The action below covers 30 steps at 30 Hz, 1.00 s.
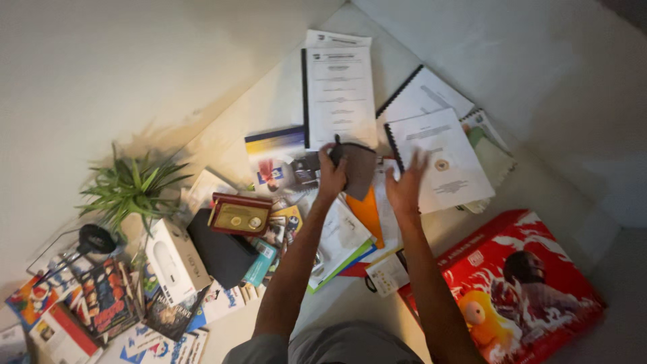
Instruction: The person uses a dark cloth to wipe the surfaces of several documents and a green notebook on a white table. They handle the items one by one, wiping the covers and occasionally flipping them over to clean the other side. The person moves the items around the table to access different areas and continues the wiping motion across the surfaces.
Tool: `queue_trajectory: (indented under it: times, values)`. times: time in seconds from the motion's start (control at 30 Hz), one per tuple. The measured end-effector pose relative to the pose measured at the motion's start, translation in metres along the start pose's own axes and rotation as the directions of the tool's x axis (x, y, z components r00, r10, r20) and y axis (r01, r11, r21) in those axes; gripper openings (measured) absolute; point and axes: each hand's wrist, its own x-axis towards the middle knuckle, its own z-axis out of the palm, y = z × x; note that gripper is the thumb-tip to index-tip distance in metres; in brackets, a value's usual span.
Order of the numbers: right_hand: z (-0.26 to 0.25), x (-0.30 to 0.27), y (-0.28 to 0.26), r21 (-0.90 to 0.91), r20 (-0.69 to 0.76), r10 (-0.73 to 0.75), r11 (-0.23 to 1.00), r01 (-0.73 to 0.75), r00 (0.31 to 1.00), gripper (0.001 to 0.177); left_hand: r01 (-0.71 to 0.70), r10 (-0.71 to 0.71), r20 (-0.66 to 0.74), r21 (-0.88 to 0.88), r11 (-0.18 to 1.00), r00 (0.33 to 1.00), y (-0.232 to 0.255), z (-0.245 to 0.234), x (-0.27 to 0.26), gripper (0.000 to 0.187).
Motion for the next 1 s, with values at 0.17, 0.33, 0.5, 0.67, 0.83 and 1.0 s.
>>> queue_trajectory:
  times: [0.17,0.33,0.5,0.67,0.83,1.0]
  values:
    - [0.058,0.024,-0.020,0.074,0.115,-0.233,0.972,0.225,0.966,0.071,0.273,-0.273,0.008,0.040,0.961,0.962,0.011,-0.046,0.039,0.053]
    - [0.117,0.064,0.001,-0.064,0.128,-0.313,0.944,0.323,0.941,0.071,0.219,-0.217,-0.033,0.099,0.971,0.976,-0.032,-0.058,0.062,0.035]
    - [0.163,0.120,0.034,-0.168,0.084,-0.246,0.952,0.257,0.966,0.076,0.092,-0.079,-0.048,0.367,0.926,0.996,-0.053,-0.052,0.089,0.043]
    - [0.182,0.164,0.057,-0.110,0.055,0.015,0.994,-0.009,0.998,0.070,0.056,-0.009,-0.106,0.451,0.891,0.994,-0.043,-0.036,0.116,0.041]
    - [0.169,0.184,0.060,-0.099,0.209,0.210,0.976,-0.193,0.955,0.061,0.206,-0.169,-0.136,0.339,0.918,0.976,-0.044,-0.037,0.122,0.048]
    - [0.137,0.179,0.017,0.310,0.332,0.177,0.907,-0.284,0.927,0.067,0.113,-0.072,-0.107,0.449,0.887,0.992,-0.093,-0.041,0.120,0.038]
